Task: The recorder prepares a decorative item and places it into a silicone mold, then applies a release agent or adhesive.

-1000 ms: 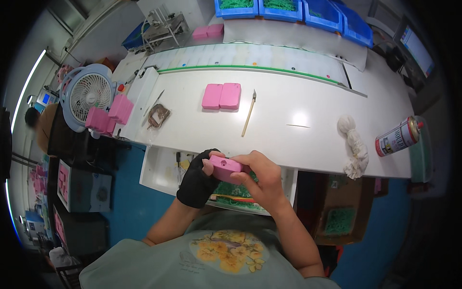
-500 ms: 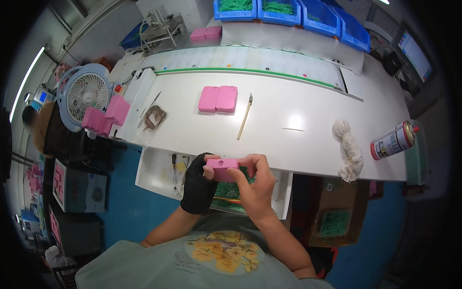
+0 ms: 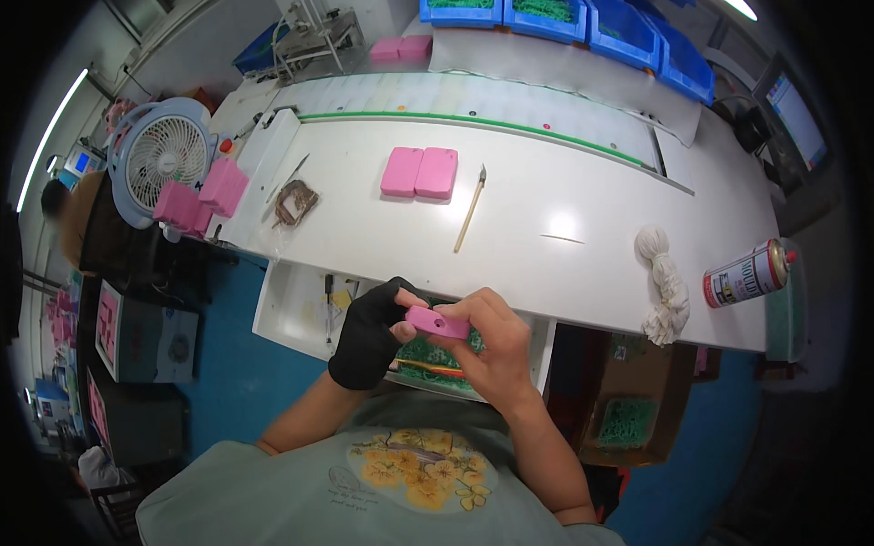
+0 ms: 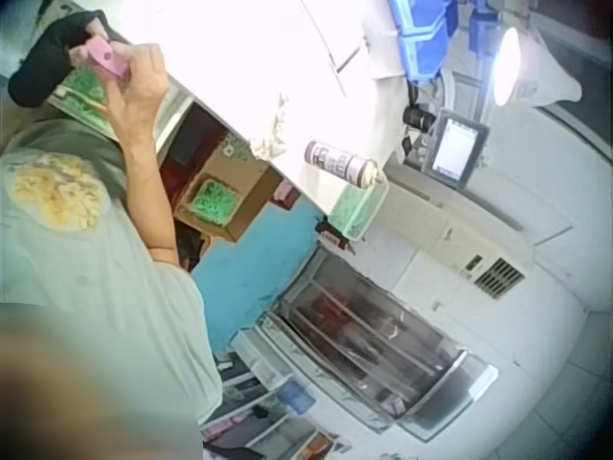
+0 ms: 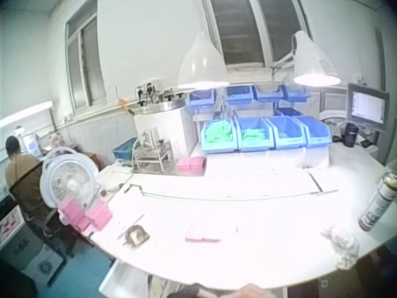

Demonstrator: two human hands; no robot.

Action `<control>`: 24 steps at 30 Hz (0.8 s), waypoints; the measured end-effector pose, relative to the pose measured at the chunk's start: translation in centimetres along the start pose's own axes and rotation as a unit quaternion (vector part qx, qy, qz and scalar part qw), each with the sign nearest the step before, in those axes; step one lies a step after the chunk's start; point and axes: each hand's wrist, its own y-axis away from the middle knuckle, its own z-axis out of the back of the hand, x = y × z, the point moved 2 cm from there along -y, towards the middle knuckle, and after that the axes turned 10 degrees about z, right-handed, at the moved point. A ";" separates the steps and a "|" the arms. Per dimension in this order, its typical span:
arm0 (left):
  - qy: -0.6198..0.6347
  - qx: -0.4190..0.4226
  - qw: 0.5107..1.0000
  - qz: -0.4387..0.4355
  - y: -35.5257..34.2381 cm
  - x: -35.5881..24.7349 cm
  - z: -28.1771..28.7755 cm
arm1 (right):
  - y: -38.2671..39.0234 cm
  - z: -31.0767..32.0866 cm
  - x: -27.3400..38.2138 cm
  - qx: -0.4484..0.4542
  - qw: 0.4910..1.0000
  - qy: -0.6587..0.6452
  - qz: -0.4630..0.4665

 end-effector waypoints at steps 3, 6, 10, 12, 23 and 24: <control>0.029 0.017 0.999 0.010 0.1 -0.2 -0.2 | 0.3 -0.4 -0.3 -0.020 0.998 -0.045 -0.035; -0.068 -0.074 0.992 -0.076 -0.4 -0.8 -0.9 | 0.9 -1.4 -1.0 -0.073 0.990 -0.083 -0.083; -0.258 -0.168 0.925 -0.223 0.1 -1.3 -1.6 | 1.4 -1.6 -1.0 -0.084 0.990 -0.073 -0.092; -0.266 -0.188 0.914 -0.240 0.3 -1.4 -1.9 | 1.6 -1.8 -0.9 -0.096 0.989 -0.060 -0.098; -0.231 -0.114 0.958 -0.123 -0.4 -1.2 -2.0 | 3.9 -2.8 -2.1 -0.152 0.952 -0.219 -0.150; -0.228 -0.117 0.959 -0.123 -0.4 -1.6 -2.1 | 4.1 -2.9 -2.3 -0.153 0.942 -0.257 -0.150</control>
